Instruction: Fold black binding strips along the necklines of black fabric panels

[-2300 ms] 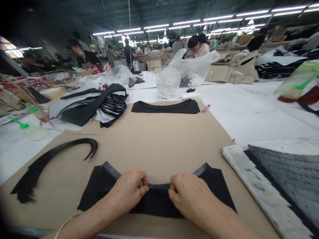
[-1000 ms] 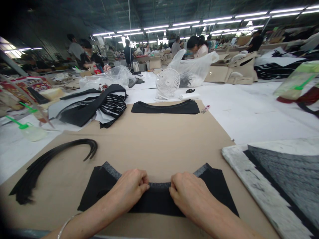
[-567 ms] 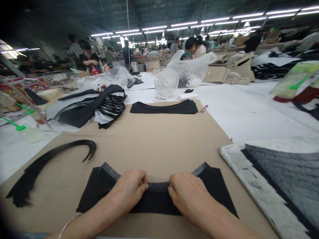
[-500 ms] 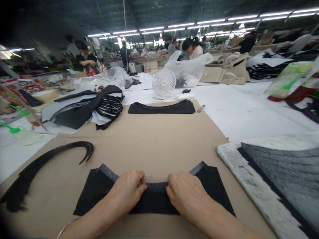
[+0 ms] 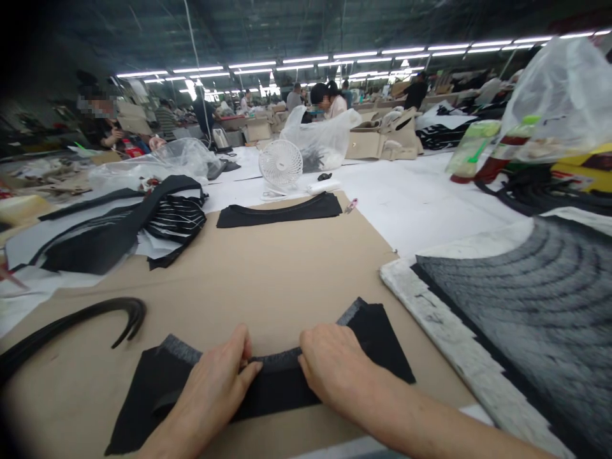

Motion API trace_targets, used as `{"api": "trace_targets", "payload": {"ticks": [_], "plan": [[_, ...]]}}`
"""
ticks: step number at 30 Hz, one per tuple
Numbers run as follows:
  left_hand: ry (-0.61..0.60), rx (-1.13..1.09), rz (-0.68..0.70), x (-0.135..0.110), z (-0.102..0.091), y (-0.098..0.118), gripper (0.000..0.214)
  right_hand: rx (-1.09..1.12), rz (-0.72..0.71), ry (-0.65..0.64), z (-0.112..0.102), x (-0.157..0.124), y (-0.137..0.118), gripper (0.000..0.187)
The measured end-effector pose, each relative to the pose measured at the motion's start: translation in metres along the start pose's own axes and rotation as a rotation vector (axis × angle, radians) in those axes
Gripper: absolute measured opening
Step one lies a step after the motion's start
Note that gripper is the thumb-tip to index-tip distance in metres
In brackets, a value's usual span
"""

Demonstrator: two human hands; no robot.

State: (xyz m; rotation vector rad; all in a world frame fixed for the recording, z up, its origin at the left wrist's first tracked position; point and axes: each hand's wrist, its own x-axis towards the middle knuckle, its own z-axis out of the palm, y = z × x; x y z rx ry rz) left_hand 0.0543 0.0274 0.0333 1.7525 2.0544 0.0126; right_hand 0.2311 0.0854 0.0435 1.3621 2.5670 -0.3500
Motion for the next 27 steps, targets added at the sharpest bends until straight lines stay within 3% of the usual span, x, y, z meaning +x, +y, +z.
{"api": "trace_targets", "payload": {"ticks": [5,10,12,14,19,27], "plan": [[0.268,0.017,0.26,-0.006,0.007,-0.002,0.02,-0.005,0.004,0.0,-0.002,-0.001,-0.003,0.022],[0.415,-0.043,0.742,-0.007,0.038,-0.014,0.037,0.009,0.009,-0.009,-0.008,-0.004,-0.006,0.023],[0.501,-0.019,0.848,-0.007,0.05,-0.019,0.041,0.017,0.011,-0.012,-0.01,-0.006,-0.007,0.022],[0.543,0.034,0.872,-0.007,0.057,-0.023,0.042,0.025,0.014,-0.011,-0.011,-0.007,-0.006,0.021],[0.509,0.207,0.832,-0.012,0.056,-0.02,0.042,0.035,0.022,0.005,-0.013,-0.006,-0.002,0.018],[0.571,0.22,0.808,-0.011,0.059,-0.011,0.037,0.054,-0.026,0.007,-0.03,-0.002,-0.001,0.019]]}}
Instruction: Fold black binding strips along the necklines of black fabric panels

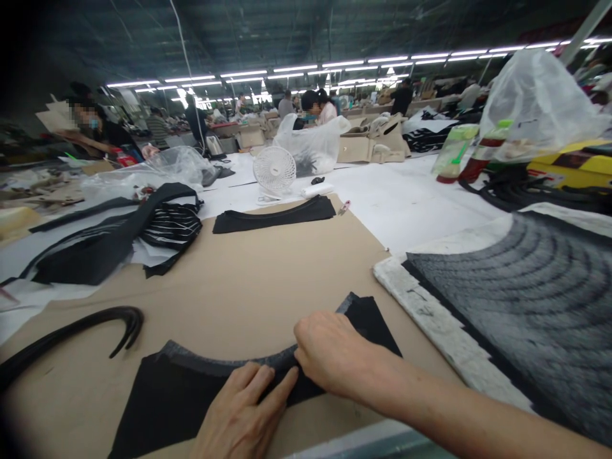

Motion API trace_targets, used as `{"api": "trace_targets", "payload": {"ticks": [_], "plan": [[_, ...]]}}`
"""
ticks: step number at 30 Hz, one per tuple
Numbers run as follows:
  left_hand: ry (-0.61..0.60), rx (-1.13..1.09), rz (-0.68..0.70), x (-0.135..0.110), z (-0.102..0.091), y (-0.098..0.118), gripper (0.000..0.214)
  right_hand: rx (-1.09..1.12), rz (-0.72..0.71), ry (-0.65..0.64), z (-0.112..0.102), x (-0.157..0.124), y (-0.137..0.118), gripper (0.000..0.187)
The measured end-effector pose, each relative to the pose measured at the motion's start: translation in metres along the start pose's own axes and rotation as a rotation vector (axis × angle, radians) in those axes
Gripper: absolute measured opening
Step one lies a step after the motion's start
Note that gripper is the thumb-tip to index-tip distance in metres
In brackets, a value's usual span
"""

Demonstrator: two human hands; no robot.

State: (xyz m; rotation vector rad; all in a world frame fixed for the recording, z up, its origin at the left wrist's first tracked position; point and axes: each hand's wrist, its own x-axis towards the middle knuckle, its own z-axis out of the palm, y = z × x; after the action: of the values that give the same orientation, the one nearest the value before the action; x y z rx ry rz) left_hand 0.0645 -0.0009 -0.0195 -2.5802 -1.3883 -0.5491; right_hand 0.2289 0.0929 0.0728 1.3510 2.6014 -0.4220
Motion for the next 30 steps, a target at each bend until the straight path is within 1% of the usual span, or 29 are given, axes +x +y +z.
{"api": "trace_targets", "payload": {"ticks": [9,16,23,26,28,30], "plan": [[-0.08,0.062,-0.01,-0.007,0.007,0.0,0.043,-0.022,-0.006,-0.015,0.007,0.003,0.006,0.018],[-0.068,0.124,0.025,-0.008,0.012,-0.002,0.04,-0.038,-0.03,0.003,0.008,0.004,0.007,0.018],[-0.066,0.12,0.025,-0.008,0.009,-0.001,0.041,-0.045,-0.012,0.043,0.024,0.003,0.014,0.016],[-0.063,0.131,0.017,-0.004,0.006,0.0,0.041,-0.034,0.007,0.078,0.027,0.001,0.022,0.02],[-0.049,0.148,0.017,-0.001,0.005,0.0,0.04,-0.014,0.007,0.095,0.024,0.001,0.031,0.023],[-0.019,0.17,0.028,0.0,0.006,-0.001,0.039,0.02,-0.006,0.099,0.017,0.0,0.045,0.021]]}}
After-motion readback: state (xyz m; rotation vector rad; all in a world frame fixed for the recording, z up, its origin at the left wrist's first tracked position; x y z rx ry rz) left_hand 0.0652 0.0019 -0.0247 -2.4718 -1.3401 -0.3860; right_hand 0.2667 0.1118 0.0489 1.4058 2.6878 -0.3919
